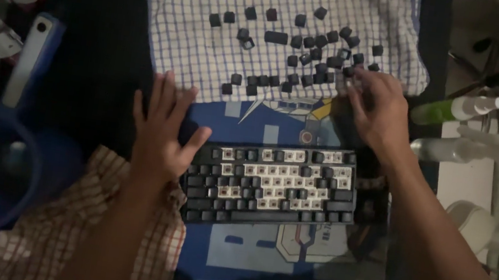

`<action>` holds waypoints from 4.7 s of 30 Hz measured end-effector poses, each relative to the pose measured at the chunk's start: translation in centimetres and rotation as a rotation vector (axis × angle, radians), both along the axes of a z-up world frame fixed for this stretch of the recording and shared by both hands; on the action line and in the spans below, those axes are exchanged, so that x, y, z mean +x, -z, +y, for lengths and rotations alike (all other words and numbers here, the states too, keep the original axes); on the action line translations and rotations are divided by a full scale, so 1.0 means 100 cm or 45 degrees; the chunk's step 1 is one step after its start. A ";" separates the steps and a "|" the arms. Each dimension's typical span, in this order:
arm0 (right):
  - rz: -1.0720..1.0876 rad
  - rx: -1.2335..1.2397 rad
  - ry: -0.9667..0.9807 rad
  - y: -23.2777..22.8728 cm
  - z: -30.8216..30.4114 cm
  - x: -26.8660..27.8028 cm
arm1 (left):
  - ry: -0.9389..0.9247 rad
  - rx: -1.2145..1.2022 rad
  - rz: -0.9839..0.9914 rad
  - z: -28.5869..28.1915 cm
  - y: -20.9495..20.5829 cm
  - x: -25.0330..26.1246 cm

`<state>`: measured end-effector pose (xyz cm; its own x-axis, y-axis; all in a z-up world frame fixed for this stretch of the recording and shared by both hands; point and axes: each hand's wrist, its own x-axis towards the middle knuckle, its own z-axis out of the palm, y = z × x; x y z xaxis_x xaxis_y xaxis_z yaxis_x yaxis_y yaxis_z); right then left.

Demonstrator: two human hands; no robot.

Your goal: Reassembling keycaps onto a mechanical keyboard.

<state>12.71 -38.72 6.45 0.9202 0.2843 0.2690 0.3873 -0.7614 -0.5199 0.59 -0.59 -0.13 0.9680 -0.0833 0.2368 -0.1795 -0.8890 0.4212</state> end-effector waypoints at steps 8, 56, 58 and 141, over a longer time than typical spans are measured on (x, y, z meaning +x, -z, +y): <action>-0.137 -0.090 -0.171 0.016 0.010 0.038 | -0.002 -0.029 0.026 -0.005 -0.014 0.002; 0.012 -0.072 -0.718 -0.027 0.141 -0.092 | -0.036 -0.187 -0.113 -0.002 -0.003 -0.006; -0.002 -0.110 -0.732 -0.024 0.140 -0.093 | -0.032 -0.185 -0.113 -0.002 -0.002 -0.005; -0.048 -0.141 -0.213 0.013 0.029 0.102 | -0.022 -0.022 -0.005 0.002 -0.003 -0.001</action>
